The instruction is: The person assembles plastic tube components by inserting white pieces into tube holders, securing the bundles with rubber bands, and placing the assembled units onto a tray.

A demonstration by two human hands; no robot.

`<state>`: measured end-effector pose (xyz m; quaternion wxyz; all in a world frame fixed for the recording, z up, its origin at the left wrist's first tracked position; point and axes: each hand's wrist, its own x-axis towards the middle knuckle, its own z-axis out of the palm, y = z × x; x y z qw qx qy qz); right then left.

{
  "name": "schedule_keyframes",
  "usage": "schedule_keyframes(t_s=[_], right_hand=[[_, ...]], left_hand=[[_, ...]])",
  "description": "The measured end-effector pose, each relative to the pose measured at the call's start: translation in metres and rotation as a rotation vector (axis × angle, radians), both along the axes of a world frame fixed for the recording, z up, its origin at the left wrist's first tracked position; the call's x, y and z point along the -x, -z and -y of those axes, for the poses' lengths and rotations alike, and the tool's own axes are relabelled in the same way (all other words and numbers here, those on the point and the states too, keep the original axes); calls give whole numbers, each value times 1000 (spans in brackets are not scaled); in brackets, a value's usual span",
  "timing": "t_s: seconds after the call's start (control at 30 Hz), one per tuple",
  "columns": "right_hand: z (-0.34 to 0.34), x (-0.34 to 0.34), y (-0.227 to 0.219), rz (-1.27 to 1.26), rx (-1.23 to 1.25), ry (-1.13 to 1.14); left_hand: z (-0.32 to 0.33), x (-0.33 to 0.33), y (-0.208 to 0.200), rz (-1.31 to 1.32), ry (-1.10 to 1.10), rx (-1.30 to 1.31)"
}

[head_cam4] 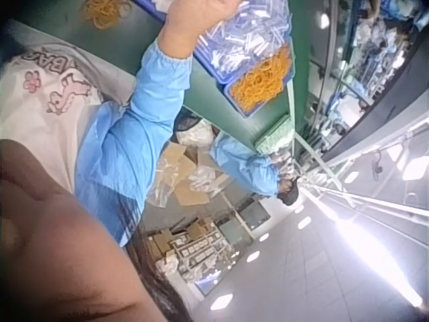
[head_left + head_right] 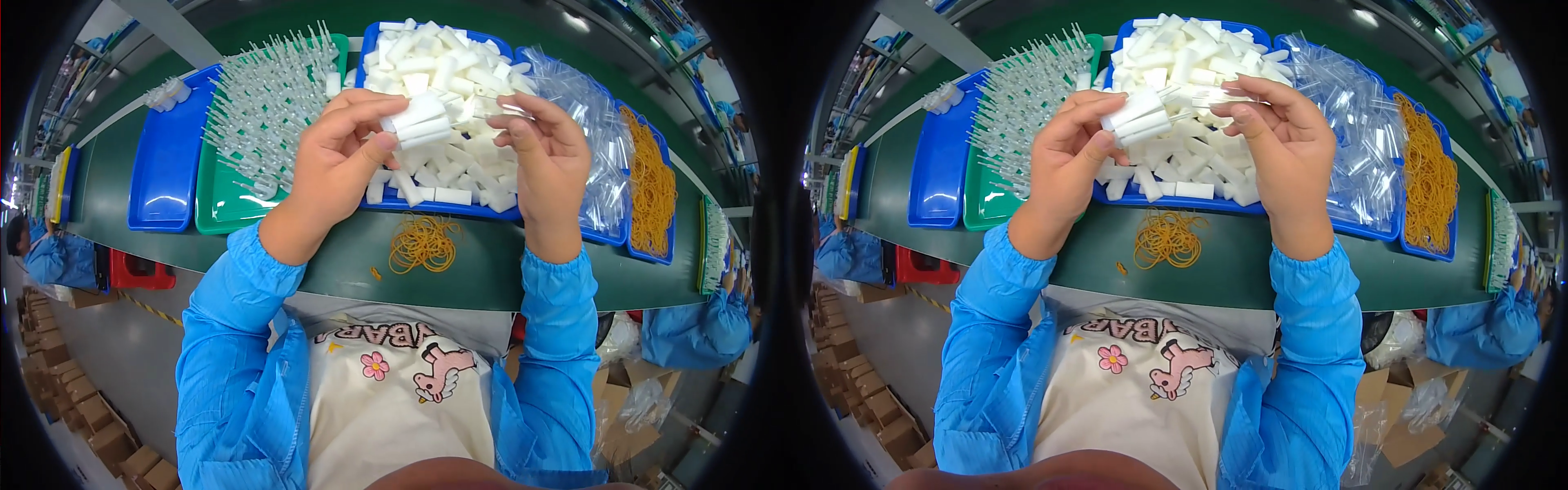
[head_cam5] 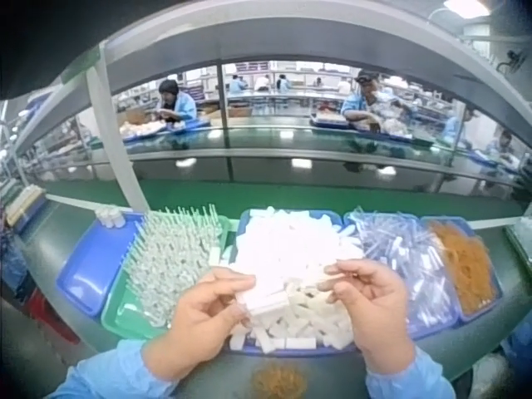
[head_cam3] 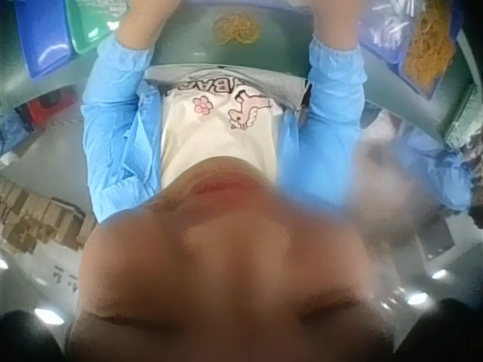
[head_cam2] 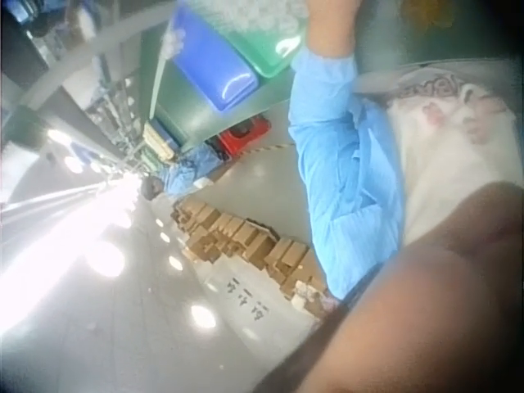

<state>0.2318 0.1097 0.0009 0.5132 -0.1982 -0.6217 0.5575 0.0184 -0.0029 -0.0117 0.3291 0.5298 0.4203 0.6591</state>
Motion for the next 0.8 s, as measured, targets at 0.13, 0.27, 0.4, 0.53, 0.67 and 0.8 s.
schedule_keyframes(t_s=[0.13, 0.27, 0.4, 0.53, 0.67, 0.8], right_hand=[[1, -1, 0, 5, 21, -15], [1, -1, 2, -9, 46, -92], [3, -1, 3, 15, 31, -116], [5, 1, 5, 20, 30, -107], [6, 2, 6, 31, 9, -73], [5, 2, 7, 37, -5, -64]], left_hand=[[1, -1, 0, -54, 72, -43], [1, -1, 1, -79, 83, -39], [1, -3, 0, -117, 56, -36], [1, -5, 0, -163, 17, -44], [2, -5, -2, -166, 13, 22], [3, 0, -5, -266, 100, 86]])
